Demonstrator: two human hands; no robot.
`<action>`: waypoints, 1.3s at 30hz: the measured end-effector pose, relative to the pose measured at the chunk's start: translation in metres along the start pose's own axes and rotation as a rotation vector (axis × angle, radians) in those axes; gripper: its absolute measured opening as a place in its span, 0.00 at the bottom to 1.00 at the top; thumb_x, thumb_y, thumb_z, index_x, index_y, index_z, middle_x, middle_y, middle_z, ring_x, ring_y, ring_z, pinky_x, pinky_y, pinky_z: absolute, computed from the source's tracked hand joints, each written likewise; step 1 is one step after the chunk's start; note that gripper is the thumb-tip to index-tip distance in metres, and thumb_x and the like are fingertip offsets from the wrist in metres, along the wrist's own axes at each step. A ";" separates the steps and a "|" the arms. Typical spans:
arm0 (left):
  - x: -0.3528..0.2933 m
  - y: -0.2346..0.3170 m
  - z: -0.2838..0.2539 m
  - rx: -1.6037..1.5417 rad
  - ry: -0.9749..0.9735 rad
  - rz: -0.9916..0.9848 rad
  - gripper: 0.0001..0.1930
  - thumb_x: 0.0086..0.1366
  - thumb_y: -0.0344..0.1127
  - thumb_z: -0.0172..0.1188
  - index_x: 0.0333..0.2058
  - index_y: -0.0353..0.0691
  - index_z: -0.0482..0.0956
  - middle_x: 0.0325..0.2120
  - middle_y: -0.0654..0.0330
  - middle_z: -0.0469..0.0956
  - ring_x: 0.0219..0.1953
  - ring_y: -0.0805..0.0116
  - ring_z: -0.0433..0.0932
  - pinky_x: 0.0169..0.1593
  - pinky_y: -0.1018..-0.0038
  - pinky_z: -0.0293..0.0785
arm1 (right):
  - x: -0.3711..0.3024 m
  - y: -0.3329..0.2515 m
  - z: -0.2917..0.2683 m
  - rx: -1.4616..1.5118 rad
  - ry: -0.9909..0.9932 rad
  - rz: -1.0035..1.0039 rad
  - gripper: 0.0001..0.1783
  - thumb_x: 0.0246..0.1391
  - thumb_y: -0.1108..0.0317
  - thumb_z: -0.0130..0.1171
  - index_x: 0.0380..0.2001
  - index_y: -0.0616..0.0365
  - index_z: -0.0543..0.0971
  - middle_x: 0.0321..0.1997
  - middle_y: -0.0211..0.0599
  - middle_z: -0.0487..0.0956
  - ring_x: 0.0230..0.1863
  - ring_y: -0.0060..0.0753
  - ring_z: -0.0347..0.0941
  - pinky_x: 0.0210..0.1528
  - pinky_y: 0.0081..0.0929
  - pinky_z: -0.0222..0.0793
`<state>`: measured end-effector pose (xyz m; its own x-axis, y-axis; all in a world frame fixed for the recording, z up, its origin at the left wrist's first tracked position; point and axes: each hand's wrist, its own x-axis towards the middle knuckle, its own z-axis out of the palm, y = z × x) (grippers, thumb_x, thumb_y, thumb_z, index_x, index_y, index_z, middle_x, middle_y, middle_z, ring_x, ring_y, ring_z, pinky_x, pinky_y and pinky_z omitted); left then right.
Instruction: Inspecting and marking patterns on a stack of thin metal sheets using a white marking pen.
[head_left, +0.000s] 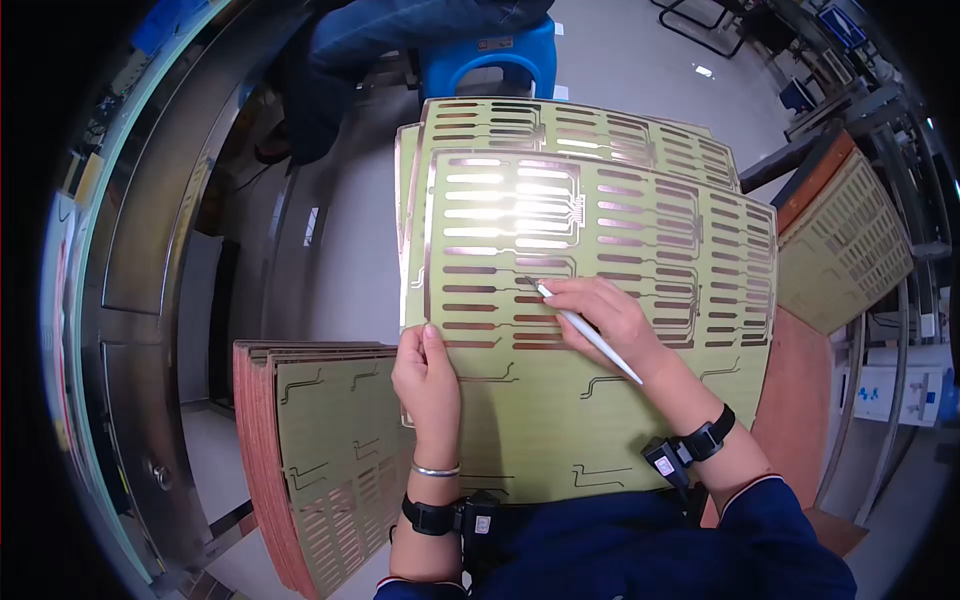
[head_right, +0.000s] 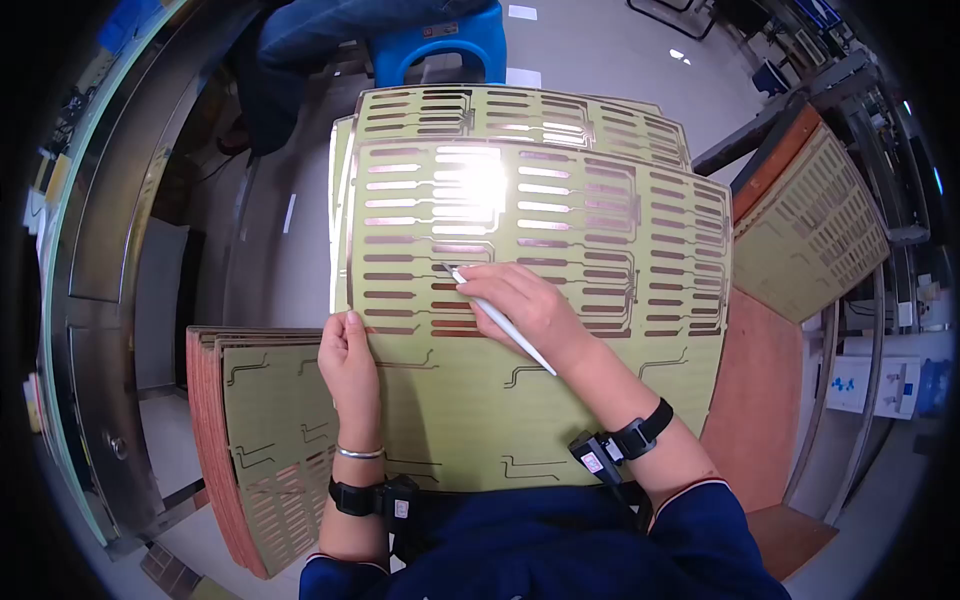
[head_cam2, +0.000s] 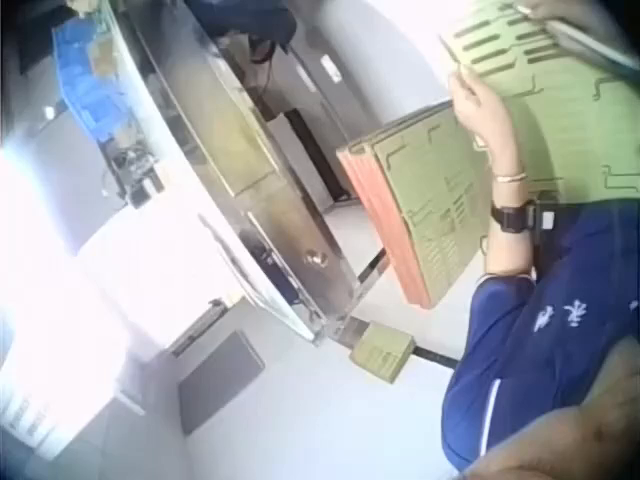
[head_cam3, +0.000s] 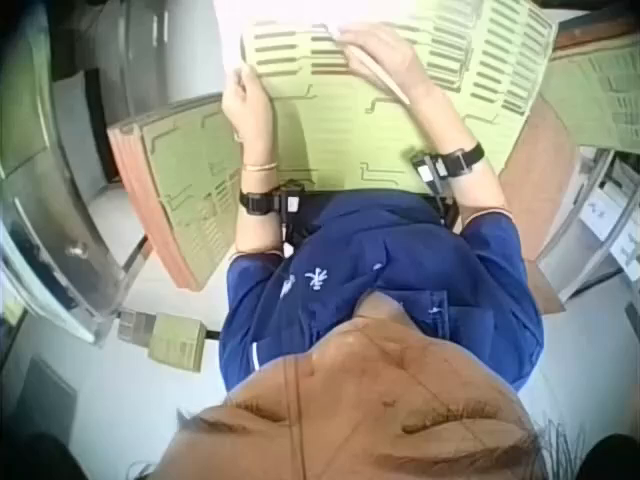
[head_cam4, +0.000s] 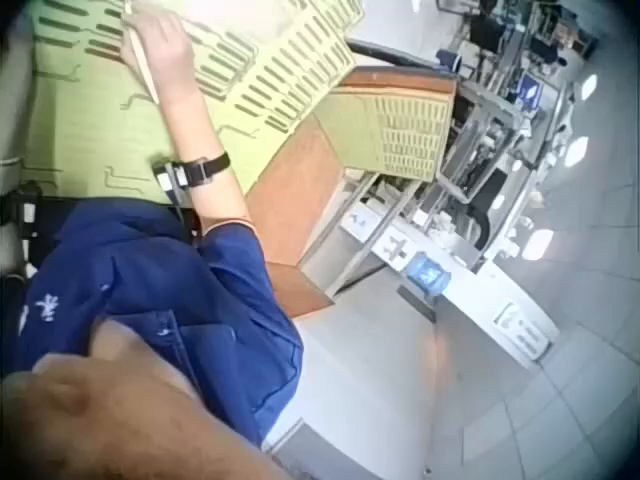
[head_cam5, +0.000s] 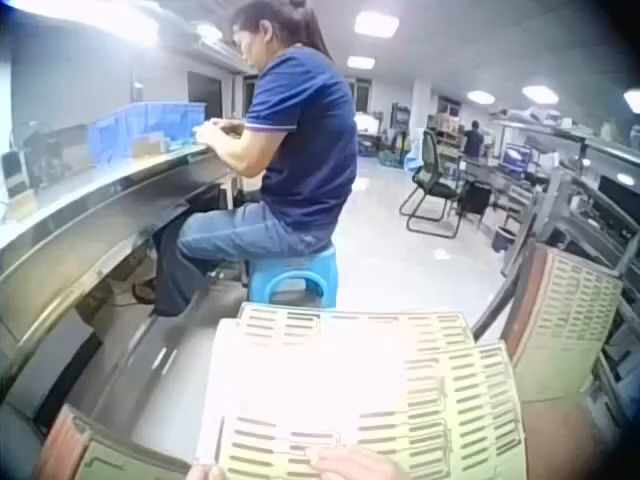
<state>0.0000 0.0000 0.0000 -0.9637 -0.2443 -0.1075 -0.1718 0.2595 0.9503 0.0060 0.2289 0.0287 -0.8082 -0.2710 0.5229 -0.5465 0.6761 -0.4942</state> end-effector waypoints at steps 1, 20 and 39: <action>0.000 -0.001 0.004 -0.004 -0.008 0.004 0.14 0.71 0.38 0.51 0.29 0.33 0.72 0.17 0.68 0.65 0.21 0.81 0.58 0.25 0.78 0.58 | -0.002 0.002 -0.001 -0.009 0.003 0.000 0.18 0.39 0.81 0.64 0.38 0.58 0.77 0.44 0.39 0.80 0.43 0.40 0.79 0.43 0.29 0.77; -0.001 -0.001 0.002 -0.022 0.017 0.022 0.14 0.71 0.37 0.50 0.30 0.32 0.73 0.16 0.69 0.65 0.21 0.81 0.58 0.25 0.79 0.58 | -0.008 -0.004 0.004 -0.156 -0.069 -0.059 0.20 0.45 0.74 0.62 0.45 0.57 0.77 0.51 0.37 0.77 0.48 0.37 0.77 0.48 0.29 0.76; -0.001 -0.004 -0.001 -0.014 0.035 0.014 0.15 0.71 0.38 0.51 0.29 0.33 0.73 0.16 0.70 0.64 0.21 0.81 0.58 0.25 0.79 0.58 | -0.005 -0.001 0.005 -0.098 0.051 0.041 0.29 0.37 0.81 0.64 0.47 0.48 0.80 0.48 0.35 0.78 0.40 0.35 0.78 0.39 0.26 0.78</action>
<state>0.0017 -0.0014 -0.0033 -0.9583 -0.2731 -0.0847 -0.1556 0.2496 0.9558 0.0095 0.2262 0.0230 -0.8159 -0.2081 0.5395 -0.4870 0.7503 -0.4471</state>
